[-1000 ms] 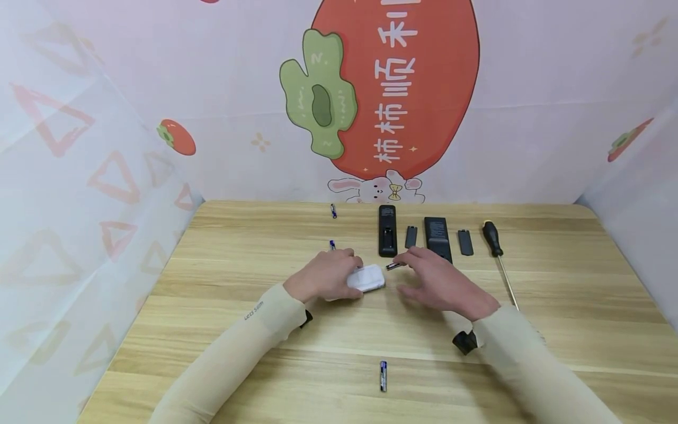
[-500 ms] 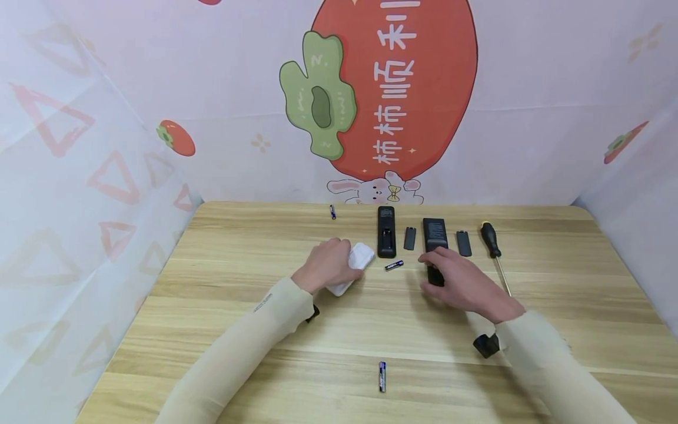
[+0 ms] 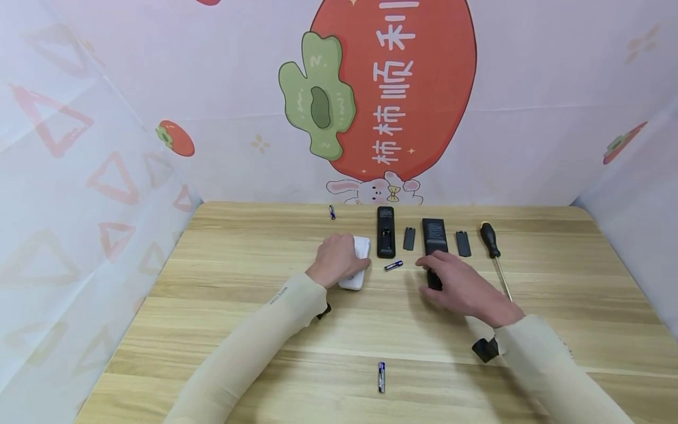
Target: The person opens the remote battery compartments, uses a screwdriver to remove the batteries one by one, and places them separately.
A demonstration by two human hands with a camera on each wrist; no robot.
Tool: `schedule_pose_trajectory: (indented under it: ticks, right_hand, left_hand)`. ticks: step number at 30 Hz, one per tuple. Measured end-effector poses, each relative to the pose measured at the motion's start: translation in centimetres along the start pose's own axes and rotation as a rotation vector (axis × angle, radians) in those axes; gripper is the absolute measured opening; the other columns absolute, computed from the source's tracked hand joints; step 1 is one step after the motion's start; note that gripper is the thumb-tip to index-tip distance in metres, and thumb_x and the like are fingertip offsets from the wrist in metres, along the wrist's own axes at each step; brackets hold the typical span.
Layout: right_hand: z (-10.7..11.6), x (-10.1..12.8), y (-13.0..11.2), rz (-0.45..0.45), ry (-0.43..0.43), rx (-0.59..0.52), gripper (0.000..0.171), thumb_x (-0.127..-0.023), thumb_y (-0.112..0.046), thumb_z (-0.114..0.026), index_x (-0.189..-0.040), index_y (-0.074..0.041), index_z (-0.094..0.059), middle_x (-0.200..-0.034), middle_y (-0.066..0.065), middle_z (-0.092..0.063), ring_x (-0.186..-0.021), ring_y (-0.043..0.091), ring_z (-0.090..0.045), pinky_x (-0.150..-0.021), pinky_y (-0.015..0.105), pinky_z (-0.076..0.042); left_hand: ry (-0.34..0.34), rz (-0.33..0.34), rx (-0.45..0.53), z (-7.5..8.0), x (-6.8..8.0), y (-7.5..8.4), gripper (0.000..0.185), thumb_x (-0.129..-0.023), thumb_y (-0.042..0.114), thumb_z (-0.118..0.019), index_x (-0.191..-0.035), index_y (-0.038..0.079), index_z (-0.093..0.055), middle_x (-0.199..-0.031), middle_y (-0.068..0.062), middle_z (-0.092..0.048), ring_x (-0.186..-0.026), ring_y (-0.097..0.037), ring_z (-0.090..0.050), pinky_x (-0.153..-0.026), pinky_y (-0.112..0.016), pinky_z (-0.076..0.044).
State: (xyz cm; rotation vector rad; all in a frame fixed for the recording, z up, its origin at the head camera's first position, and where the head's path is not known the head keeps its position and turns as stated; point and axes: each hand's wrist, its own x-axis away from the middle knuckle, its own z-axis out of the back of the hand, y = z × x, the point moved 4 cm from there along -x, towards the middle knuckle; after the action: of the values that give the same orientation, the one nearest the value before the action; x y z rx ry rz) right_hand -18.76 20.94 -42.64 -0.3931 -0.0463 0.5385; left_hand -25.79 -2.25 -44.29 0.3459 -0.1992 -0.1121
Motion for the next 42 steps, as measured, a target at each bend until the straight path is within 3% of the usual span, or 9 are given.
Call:
schedule_pose_trajectory:
  ticks: [12, 18, 22, 25, 28, 31, 37, 42]
  right_hand:
    - [-0.8, -0.9, -1.9, 0.026, -0.038, -0.031, 0.045, -0.088, -0.02, -0.08, -0.128, -0.004, -0.065, -0.118, 0.01, -0.065, -0.103, 0.027, -0.063, -0.087, 0.048, -0.055]
    - [-1.2, -1.7, -2.8, 0.06, -0.037, -0.053, 0.044, -0.089, -0.02, -0.079, -0.129, -0.007, -0.065, -0.119, 0.009, -0.065, -0.106, 0.026, -0.063, -0.087, 0.048, -0.054]
    - [-1.7, -2.1, -3.1, 0.067, -0.05, -0.068, 0.045, -0.09, -0.02, -0.079, -0.13, -0.008, -0.065, -0.121, 0.009, -0.065, -0.109, 0.026, -0.063, -0.09, 0.049, -0.054]
    - [-1.9, -2.2, -3.3, 0.063, -0.064, -0.075, 0.045, -0.09, -0.021, -0.078, -0.131, -0.008, -0.064, -0.122, 0.009, -0.065, -0.109, 0.026, -0.063, -0.09, 0.048, -0.054]
    - [-2.1, -2.3, -3.4, 0.059, -0.07, -0.075, 0.046, -0.091, -0.022, -0.078, -0.132, -0.008, -0.064, -0.123, 0.009, -0.065, -0.109, 0.025, -0.063, -0.09, 0.048, -0.054]
    - [-2.3, -2.4, -3.6, 0.066, -0.066, -0.071, 0.046, -0.09, -0.022, -0.078, -0.131, -0.007, -0.064, -0.122, 0.009, -0.065, -0.108, 0.025, -0.064, -0.089, 0.047, -0.054]
    - [-2.4, -2.6, -3.9, 0.097, -0.059, -0.073, 0.045, -0.091, -0.021, -0.078, -0.13, -0.005, -0.064, -0.122, 0.009, -0.066, -0.109, 0.025, -0.064, -0.091, 0.047, -0.054]
    - [-2.6, -2.8, -4.1, 0.103, -0.061, -0.071, 0.044, -0.091, -0.022, -0.078, -0.129, -0.005, -0.065, -0.121, 0.008, -0.066, -0.109, 0.023, -0.063, -0.091, 0.047, -0.054]
  left_hand:
    - [0.012, 0.03, 0.025, -0.4, -0.2, 0.1, 0.047, -0.084, 0.045, -0.082, -0.102, 0.004, -0.068, -0.083, -0.005, -0.064, -0.067, -0.018, -0.062, -0.049, -0.024, -0.049]
    - [0.005, 0.009, 0.04, 0.0, 0.3, -0.2, 0.052, -0.085, 0.049, -0.08, -0.107, 0.004, -0.066, -0.087, -0.005, -0.063, -0.068, -0.017, -0.061, -0.051, -0.024, -0.049]
    - [-0.016, -0.052, -0.01, 0.5, 0.9, -0.7, 0.059, -0.088, 0.053, -0.075, -0.119, 0.003, -0.063, -0.098, -0.006, -0.062, -0.08, -0.018, -0.059, -0.061, -0.029, -0.052]
    - [-0.043, -0.141, -0.094, 0.8, 1.4, -1.3, 0.065, -0.09, 0.054, -0.071, -0.132, 0.005, -0.061, -0.115, -0.008, -0.06, -0.097, -0.021, -0.056, -0.079, -0.034, -0.054]
    - [-0.069, -0.241, -0.169, 1.0, 1.9, -1.8, 0.071, -0.09, 0.057, -0.07, -0.143, 0.011, -0.057, -0.137, -0.009, -0.054, -0.12, -0.026, -0.051, -0.1, -0.041, -0.047]
    - [-0.094, -0.322, -0.208, 1.1, 2.3, -2.5, 0.078, -0.088, 0.061, -0.07, -0.15, 0.017, -0.051, -0.152, -0.006, -0.045, -0.137, -0.03, -0.04, -0.113, -0.048, -0.036]
    - [-0.113, -0.404, -0.246, 0.8, 2.8, -3.7, 0.089, -0.084, 0.07, -0.067, -0.156, 0.022, -0.043, -0.163, -0.004, -0.031, -0.149, -0.031, -0.025, -0.118, -0.055, -0.026]
    - [-0.143, -0.401, -0.236, 0.6, 3.1, -4.5, 0.094, -0.082, 0.073, -0.068, -0.158, 0.026, -0.038, -0.167, -0.009, -0.022, -0.151, -0.037, -0.019, -0.118, -0.059, -0.022]
